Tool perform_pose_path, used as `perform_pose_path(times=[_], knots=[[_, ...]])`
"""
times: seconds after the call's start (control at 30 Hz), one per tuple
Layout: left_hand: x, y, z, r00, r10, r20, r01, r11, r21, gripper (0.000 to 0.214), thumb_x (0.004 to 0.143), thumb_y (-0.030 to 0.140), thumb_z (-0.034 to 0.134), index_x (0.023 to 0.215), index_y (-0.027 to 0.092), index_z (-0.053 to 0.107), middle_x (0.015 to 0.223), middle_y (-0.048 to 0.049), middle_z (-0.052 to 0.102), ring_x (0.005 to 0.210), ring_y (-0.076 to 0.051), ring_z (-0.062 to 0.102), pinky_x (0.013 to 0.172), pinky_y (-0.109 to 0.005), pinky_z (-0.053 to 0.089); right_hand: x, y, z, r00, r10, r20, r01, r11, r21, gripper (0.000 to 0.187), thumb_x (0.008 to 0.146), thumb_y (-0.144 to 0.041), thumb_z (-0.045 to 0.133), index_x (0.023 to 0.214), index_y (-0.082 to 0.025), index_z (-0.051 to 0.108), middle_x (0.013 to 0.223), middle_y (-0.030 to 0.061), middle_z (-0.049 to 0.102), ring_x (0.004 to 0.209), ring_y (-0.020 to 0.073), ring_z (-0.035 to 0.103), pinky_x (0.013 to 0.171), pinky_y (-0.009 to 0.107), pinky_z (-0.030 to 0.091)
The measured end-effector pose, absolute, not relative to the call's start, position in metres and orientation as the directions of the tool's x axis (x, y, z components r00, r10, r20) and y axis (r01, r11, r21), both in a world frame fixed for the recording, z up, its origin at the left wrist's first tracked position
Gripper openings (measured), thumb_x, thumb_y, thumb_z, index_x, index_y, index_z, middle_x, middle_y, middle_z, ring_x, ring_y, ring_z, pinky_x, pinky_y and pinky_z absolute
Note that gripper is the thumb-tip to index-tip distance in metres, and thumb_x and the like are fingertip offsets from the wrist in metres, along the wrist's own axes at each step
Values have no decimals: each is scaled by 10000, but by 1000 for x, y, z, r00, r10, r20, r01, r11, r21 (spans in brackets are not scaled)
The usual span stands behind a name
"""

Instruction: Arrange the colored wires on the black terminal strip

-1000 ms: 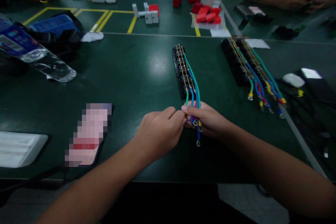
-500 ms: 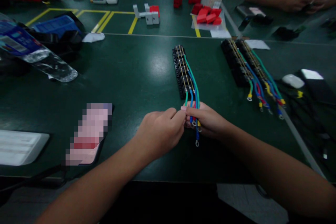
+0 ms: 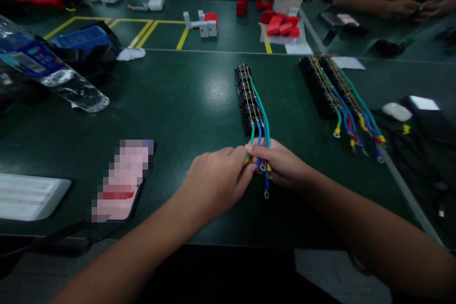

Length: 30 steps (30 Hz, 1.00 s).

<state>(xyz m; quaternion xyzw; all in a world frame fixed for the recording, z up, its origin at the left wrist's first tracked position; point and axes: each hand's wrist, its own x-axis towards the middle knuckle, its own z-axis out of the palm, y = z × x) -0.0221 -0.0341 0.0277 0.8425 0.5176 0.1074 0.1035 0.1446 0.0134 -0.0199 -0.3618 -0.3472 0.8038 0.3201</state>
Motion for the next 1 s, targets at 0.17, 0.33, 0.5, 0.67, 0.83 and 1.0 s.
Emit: perform_pose_path(times=[0.17,0.33,0.5,0.67,0.83,1.0], knots=[[-20,-16,37,429,902,-43,783,-348,516,306,922,373,444,763,178,616,669,-27,630,578,-147,565,538,-273,347,145,14,-18,-551,749,-367,-293,-585,-756,244,741,-275,762,707,-131,567,595,-24,543,524,74,516,502,177,418],[-14,-1,29,419,836,-353,460,139,877,376,908,410,452,663,163,595,531,8,583,397,-93,520,409,-207,379,146,17,-20,-591,744,-310,-346,-582,-736,247,742,-290,757,685,-131,577,564,-16,553,473,56,493,446,144,399],[-7,-4,15,385,821,-420,62,431,900,356,887,391,533,632,145,576,435,38,513,307,-48,431,320,-146,301,145,18,-17,-569,749,-340,-350,-595,-724,248,710,-267,775,666,-132,571,545,-7,572,468,55,518,444,125,422],[-9,-5,6,457,757,-467,-152,584,797,366,902,399,536,673,123,609,425,31,530,293,-47,473,284,-111,237,146,17,-17,-558,758,-337,-348,-583,-734,210,760,-261,735,719,-146,565,536,-28,559,461,59,530,459,137,440],[-13,-5,2,528,694,-490,-253,679,689,343,936,318,486,709,104,629,475,10,578,321,-57,522,306,-109,336,147,17,-18,-568,764,-306,-364,-567,-739,208,777,-264,729,794,-157,551,541,-55,545,488,72,563,489,157,461],[-13,-5,-3,563,689,-458,-301,686,662,285,924,259,488,763,90,651,533,-11,612,362,-64,544,343,-123,398,148,18,-20,-616,737,-279,-325,-560,-762,204,818,-303,689,804,-165,539,546,-30,593,492,96,581,515,196,485]])
